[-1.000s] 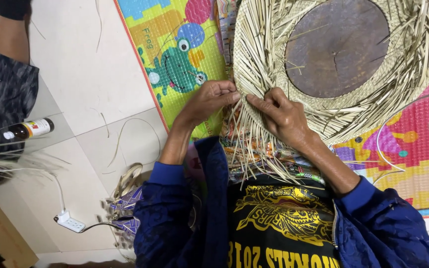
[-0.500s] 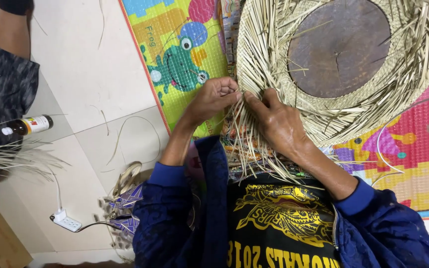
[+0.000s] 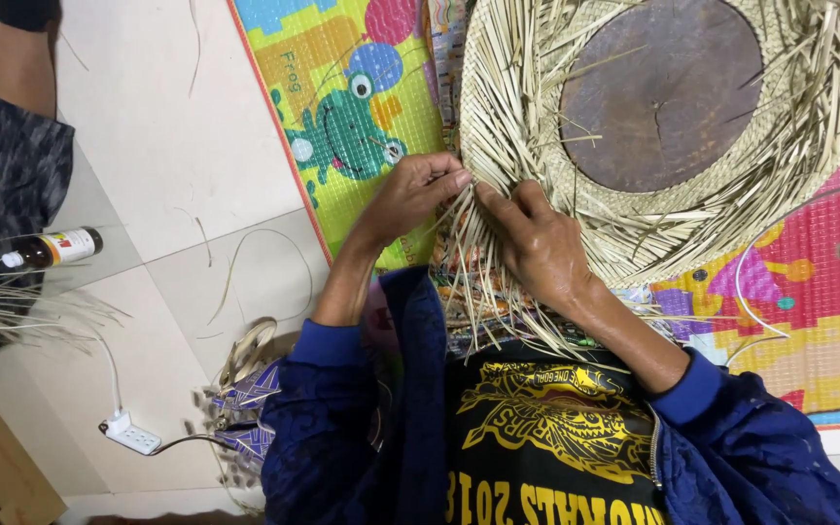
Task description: Weaving the brim of a hat using dried plant fibers
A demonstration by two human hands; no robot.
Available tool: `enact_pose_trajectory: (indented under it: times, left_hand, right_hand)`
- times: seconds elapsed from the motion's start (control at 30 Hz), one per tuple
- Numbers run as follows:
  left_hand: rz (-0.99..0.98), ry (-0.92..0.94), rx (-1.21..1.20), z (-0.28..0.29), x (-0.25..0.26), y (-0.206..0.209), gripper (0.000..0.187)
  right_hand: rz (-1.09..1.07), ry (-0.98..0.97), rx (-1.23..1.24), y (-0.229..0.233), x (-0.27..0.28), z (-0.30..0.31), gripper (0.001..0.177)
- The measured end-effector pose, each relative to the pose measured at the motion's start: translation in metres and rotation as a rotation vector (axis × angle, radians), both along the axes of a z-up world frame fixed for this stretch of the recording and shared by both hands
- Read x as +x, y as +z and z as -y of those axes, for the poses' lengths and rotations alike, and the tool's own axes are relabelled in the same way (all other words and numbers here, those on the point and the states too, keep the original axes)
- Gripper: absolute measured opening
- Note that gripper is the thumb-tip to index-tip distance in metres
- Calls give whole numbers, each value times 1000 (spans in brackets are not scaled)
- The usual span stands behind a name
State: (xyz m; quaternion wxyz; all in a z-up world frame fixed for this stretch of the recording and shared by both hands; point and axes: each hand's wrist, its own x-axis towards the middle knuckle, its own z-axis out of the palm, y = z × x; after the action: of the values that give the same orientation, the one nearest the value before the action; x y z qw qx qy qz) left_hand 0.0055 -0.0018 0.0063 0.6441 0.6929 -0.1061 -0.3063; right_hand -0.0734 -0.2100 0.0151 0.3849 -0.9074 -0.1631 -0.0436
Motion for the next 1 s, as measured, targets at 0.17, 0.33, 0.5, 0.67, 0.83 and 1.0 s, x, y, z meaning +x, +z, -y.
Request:
enact_pose_trajectory:
  times: [0.17, 0.33, 0.5, 0.67, 0.83, 1.0]
  left_hand:
    - [-70, -12, -80, -5, -3, -12, 22]
    - [-76, 3, -124, -4, -9, -15, 23]
    - [-55, 42, -97, 2, -18, -7, 17]
    - [75, -78, 205, -18, -22, 34, 21]
    - [-52, -207, 290, -45, -43, 63, 13]
    - [68, -85, 633, -65, -47, 62, 42]
  right_hand:
    - [63, 102, 327, -51, 10, 14, 31]
    - [53, 160, 528, -73, 14, 19, 36]
    - [3, 49, 584, -67, 15, 9, 22]
    - [38, 57, 497, -64, 16, 6, 20]
    - [39, 39, 477, -63, 16, 6, 19]
    - [17, 67, 478, -38, 18, 7, 15]
